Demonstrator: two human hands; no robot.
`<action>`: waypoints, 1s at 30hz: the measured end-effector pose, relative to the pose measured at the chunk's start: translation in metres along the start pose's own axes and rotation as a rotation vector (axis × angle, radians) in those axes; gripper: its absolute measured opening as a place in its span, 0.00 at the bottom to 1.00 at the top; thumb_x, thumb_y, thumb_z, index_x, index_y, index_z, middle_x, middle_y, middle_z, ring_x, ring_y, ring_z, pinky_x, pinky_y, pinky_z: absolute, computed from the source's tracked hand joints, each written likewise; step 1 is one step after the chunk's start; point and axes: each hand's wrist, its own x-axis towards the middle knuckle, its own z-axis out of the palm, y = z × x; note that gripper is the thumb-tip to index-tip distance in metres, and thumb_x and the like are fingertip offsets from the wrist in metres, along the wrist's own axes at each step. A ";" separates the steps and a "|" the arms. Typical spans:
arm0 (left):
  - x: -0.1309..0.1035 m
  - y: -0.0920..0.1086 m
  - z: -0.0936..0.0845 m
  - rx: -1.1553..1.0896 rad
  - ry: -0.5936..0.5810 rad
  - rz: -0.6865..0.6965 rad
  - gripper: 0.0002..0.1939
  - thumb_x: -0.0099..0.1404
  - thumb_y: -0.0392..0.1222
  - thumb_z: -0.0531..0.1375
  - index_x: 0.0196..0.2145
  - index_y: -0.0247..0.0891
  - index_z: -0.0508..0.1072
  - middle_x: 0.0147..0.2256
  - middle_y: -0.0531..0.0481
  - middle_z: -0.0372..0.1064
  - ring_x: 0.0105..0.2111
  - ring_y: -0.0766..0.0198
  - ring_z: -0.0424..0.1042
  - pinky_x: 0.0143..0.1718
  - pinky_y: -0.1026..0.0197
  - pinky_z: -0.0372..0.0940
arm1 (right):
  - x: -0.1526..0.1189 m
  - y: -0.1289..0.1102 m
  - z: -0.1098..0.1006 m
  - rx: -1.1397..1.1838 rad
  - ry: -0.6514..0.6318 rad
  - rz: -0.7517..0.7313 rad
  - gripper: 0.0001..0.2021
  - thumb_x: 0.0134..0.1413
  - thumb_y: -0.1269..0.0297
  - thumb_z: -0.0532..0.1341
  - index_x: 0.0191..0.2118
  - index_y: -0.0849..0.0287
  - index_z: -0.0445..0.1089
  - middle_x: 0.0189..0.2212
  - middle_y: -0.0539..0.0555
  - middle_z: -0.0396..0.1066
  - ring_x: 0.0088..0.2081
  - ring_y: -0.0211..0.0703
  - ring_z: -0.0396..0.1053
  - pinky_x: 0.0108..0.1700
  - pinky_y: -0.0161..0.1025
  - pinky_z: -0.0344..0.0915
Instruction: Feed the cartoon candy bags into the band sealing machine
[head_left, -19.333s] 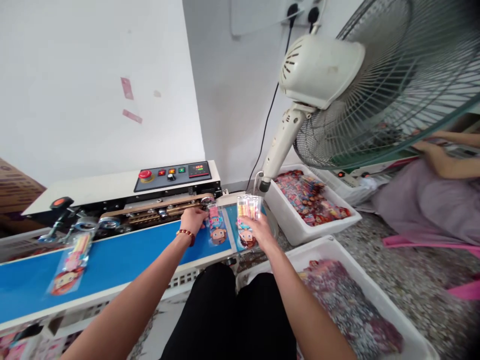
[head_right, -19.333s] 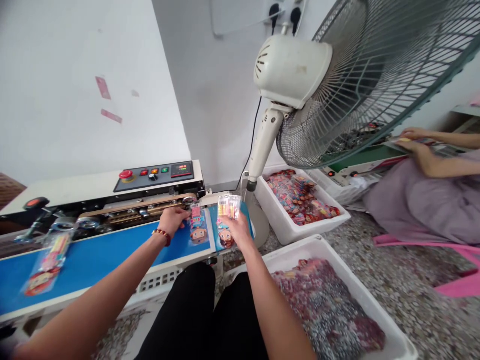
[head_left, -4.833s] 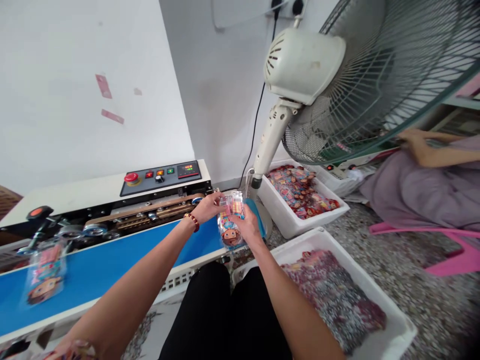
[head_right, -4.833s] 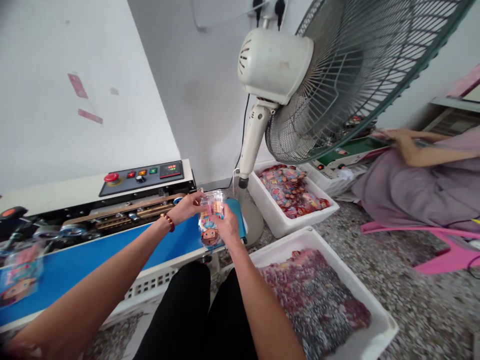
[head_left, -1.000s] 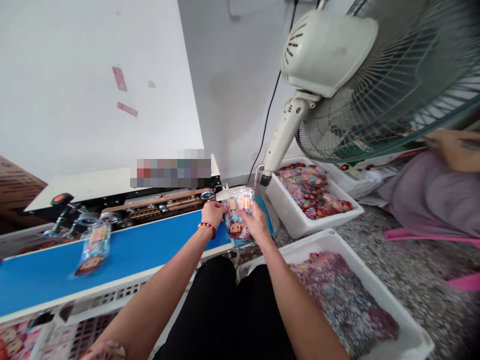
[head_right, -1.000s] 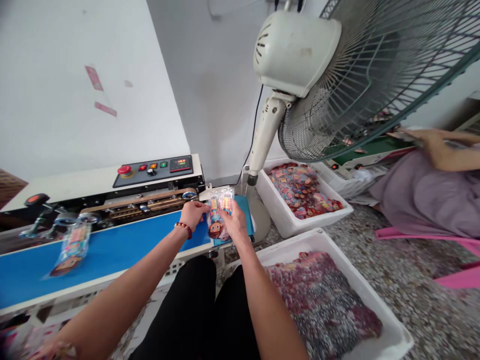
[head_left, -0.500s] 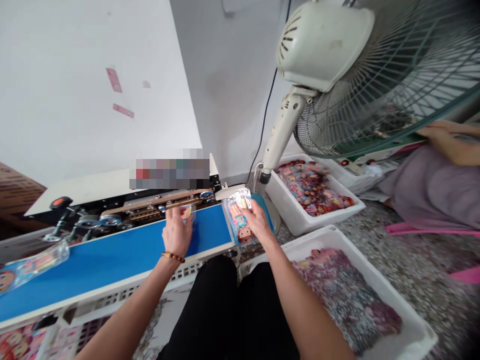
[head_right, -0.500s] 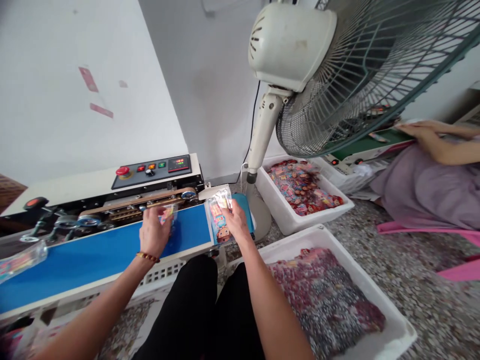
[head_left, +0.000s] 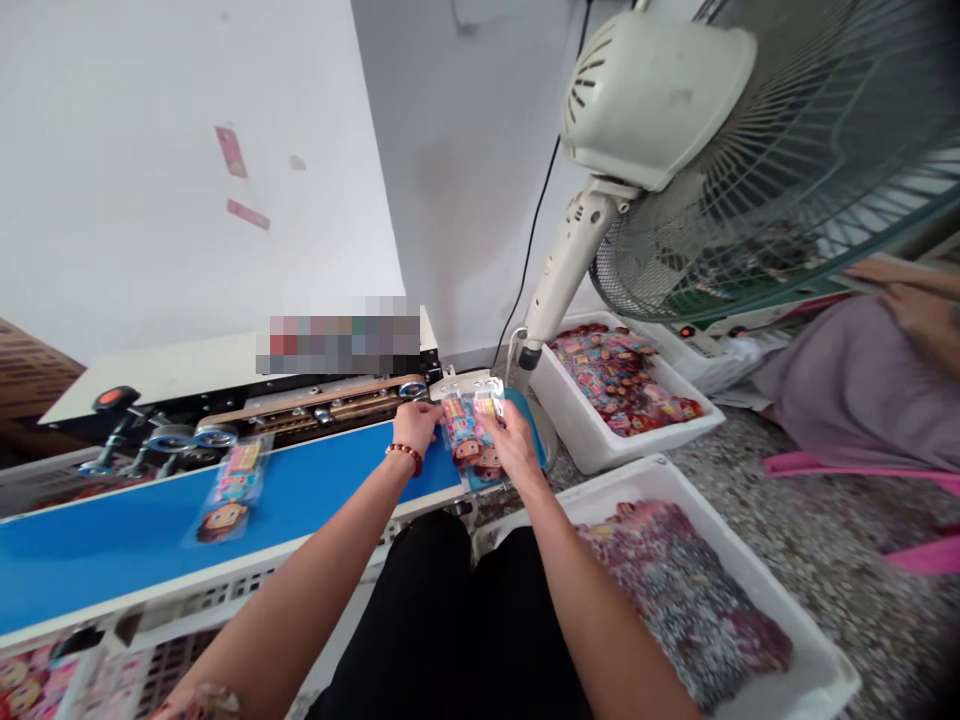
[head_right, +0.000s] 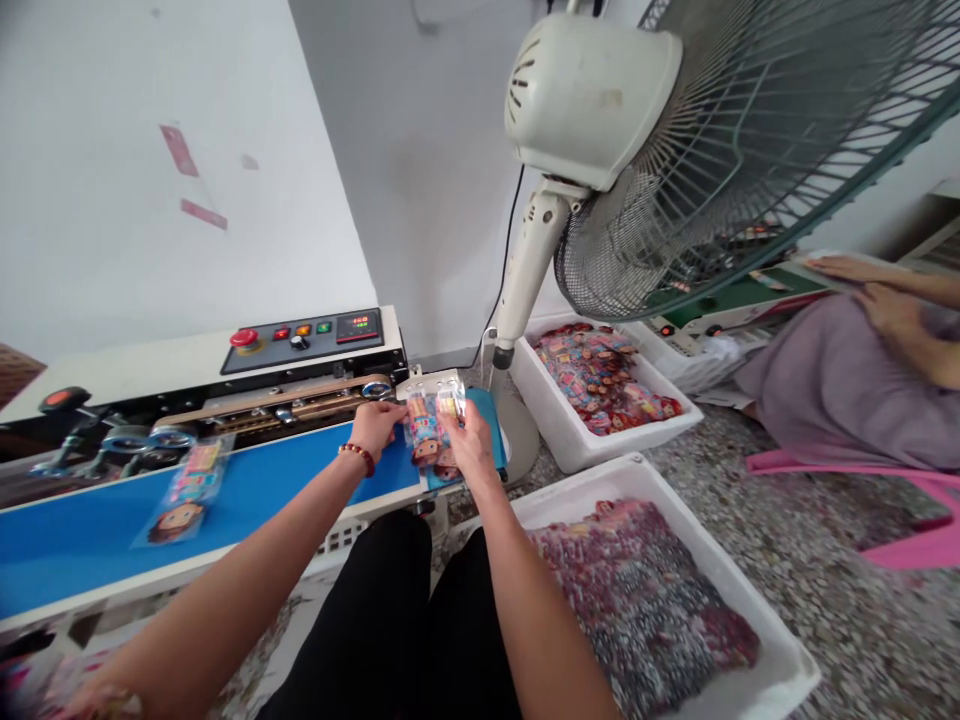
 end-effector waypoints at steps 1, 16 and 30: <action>0.005 0.000 -0.005 0.023 0.010 0.001 0.09 0.60 0.41 0.61 0.24 0.36 0.76 0.20 0.51 0.70 0.16 0.69 0.62 0.21 0.64 0.58 | 0.000 0.000 0.000 -0.006 -0.004 0.006 0.14 0.52 0.49 0.62 0.36 0.55 0.68 0.30 0.51 0.75 0.32 0.45 0.70 0.38 0.40 0.67; -0.035 -0.049 -0.062 0.161 0.377 0.281 0.15 0.62 0.49 0.61 0.44 0.40 0.76 0.41 0.45 0.77 0.33 0.59 0.75 0.34 0.59 0.68 | 0.001 0.003 -0.001 0.086 -0.117 0.051 0.12 0.54 0.52 0.57 0.38 0.54 0.67 0.31 0.49 0.74 0.32 0.43 0.70 0.36 0.37 0.66; -0.026 0.006 0.006 -0.335 -0.228 0.034 0.08 0.61 0.43 0.62 0.33 0.35 0.72 0.25 0.52 0.72 0.11 0.73 0.57 0.13 0.66 0.46 | 0.001 0.007 0.002 0.018 -0.141 -0.037 0.12 0.58 0.52 0.59 0.39 0.54 0.69 0.38 0.53 0.78 0.39 0.48 0.74 0.43 0.42 0.69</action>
